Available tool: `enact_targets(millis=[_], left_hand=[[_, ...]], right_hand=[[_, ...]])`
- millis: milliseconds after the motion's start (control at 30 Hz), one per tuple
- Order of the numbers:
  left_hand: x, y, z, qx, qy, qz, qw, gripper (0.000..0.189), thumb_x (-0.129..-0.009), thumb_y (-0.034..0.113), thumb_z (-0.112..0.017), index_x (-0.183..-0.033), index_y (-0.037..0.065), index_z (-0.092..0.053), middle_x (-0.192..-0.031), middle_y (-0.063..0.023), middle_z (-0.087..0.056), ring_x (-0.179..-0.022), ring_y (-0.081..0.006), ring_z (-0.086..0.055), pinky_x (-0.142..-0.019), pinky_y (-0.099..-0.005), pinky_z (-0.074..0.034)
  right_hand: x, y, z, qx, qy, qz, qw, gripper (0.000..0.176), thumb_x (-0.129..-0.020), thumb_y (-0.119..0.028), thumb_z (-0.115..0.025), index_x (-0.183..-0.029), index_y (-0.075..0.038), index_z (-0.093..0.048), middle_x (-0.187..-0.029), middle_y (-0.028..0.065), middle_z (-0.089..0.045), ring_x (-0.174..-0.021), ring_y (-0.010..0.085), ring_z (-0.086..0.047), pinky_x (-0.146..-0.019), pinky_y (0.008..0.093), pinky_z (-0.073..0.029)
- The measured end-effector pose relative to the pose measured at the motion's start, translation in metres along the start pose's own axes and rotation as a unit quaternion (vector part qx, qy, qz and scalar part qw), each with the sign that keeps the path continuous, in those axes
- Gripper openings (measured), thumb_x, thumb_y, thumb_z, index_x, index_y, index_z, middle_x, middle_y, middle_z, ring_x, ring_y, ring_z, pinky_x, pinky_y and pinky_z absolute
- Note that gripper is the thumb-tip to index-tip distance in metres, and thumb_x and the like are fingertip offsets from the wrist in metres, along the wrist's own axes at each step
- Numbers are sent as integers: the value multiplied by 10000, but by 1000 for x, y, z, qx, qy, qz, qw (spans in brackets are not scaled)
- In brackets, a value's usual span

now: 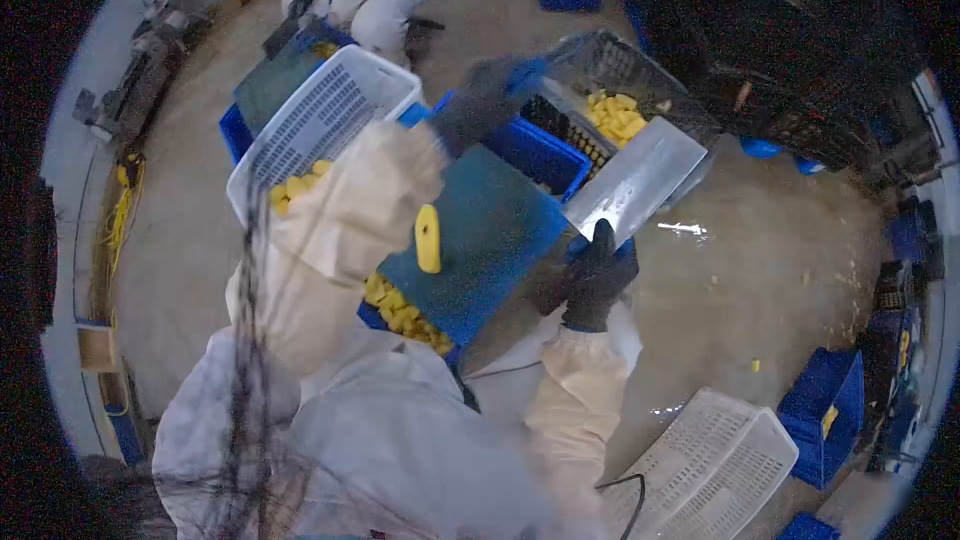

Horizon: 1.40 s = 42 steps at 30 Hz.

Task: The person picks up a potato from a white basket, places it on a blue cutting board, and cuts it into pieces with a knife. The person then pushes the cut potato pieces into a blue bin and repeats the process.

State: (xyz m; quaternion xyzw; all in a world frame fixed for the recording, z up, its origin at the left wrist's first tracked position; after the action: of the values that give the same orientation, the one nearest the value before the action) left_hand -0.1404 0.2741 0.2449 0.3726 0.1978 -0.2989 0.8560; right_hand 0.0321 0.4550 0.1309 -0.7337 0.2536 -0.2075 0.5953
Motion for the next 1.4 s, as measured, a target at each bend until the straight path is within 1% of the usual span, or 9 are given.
enact_targets(millis=[100, 200, 400, 500, 567, 733, 800, 900, 1400], left_hand=[[142, -52, 25, -204, -34, 111, 972, 295, -800, 307, -576, -955, 56, -592, -855, -162, -617, -833, -349, -583, -743, -450, -463], [246, -66, 31, -135, -153, 354, 913, 378, -783, 295, -595, -1056, 35, -566, -978, -219, -595, -931, -386, -563, -808, -451, -439], [301, -70, 1, -119, -72, 428, 893, 527, -777, 359, -581, -1186, 40, -491, -1021, -214, -590, -974, -355, -561, -847, -464, -411], [296, -78, -15, -79, -95, 441, 889, 634, -753, 370, -593, -1270, 47, -417, -1069, -227, -569, -962, -374, -558, -866, -455, -406], [304, -90, -22, -28, -90, 447, 890, 658, -742, 367, -600, -1285, 51, -405, -1077, -237, -562, -971, -381, -551, -871, -448, -406], [307, -90, -23, 75, -123, 513, 846, 679, -731, 363, -605, -1302, 62, -391, -1103, -257, -545, -1006, -393, -530, -880, -433, -405], [317, -106, -37, 56, -85, 470, 877, 681, -739, 372, -602, -1307, 62, -387, -1102, -247, -551, -1035, -385, -519, -889, -430, -402], [326, -117, -47, 23, -41, 440, 897, 687, -743, 384, -605, -1309, 62, -387, -1100, -236, -559, -1041, -379, -518, -902, -423, -398], [319, -114, -42, 18, -77, 430, 899, 616, -753, 362, -612, -1269, 90, -413, -1015, -234, -581, -973, -396, -539, -850, -443, -416]], right_hand=[[13, -11, -11, -13, -28, -79, 996, 199, -838, -159, -584, -882, 28, -533, -561, 97, -555, -420, 161, -491, -410, 268, -381], [13, -2, -16, 9, -48, -90, 995, 161, -821, -117, -584, -835, 44, -589, -585, 63, -557, -437, 128, -487, -414, 273, -374], [53, 48, -19, 133, -181, -65, 972, 167, -822, -116, -581, -909, 17, -530, -562, 89, -547, -392, 177, -482, -376, 298, -388], [103, 67, -27, 64, -172, -152, 971, 146, -825, -140, -581, -891, -11, -562, -584, 92, -552, -409, 178, -493, -395, 301, -402], [124, 73, -32, 455, -243, -26, 856, 180, -830, -168, -574, -892, 0, -596, -606, 94, -559, -483, 200, -538, -464, 323, -431], [158, 85, -44, 383, -285, 70, 876, 364, -827, -336, -570, -987, -11, -607, -723, 164, -619, -668, 296, -598, -612, 400, -447], [166, 49, -66, 509, -336, 20, 792, 418, -865, -435, -485, -951, -50, -621, -839, 224, -616, -765, 384, -584, -668, 463, -431], [170, 54, -73, 508, -314, 92, 796, 408, -881, -421, -454, -1012, -66, -605, -895, 227, -609, -803, 391, -579, -686, 470, -430], [171, 49, -90, 613, -321, 62, 720, 287, -847, -324, -487, -911, -62, -585, -716, 206, -614, -687, 366, -615, -594, 484, -463]])
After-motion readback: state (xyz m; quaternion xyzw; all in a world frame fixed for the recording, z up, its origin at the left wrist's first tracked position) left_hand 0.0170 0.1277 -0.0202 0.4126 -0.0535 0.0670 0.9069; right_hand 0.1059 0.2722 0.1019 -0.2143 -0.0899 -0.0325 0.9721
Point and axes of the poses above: each hand's wrist, its own x-axis away from the middle knuckle, its own z-axis out of the back of the hand, y = z × x, the point moved 3 cm from there along -x, towards the middle knuckle
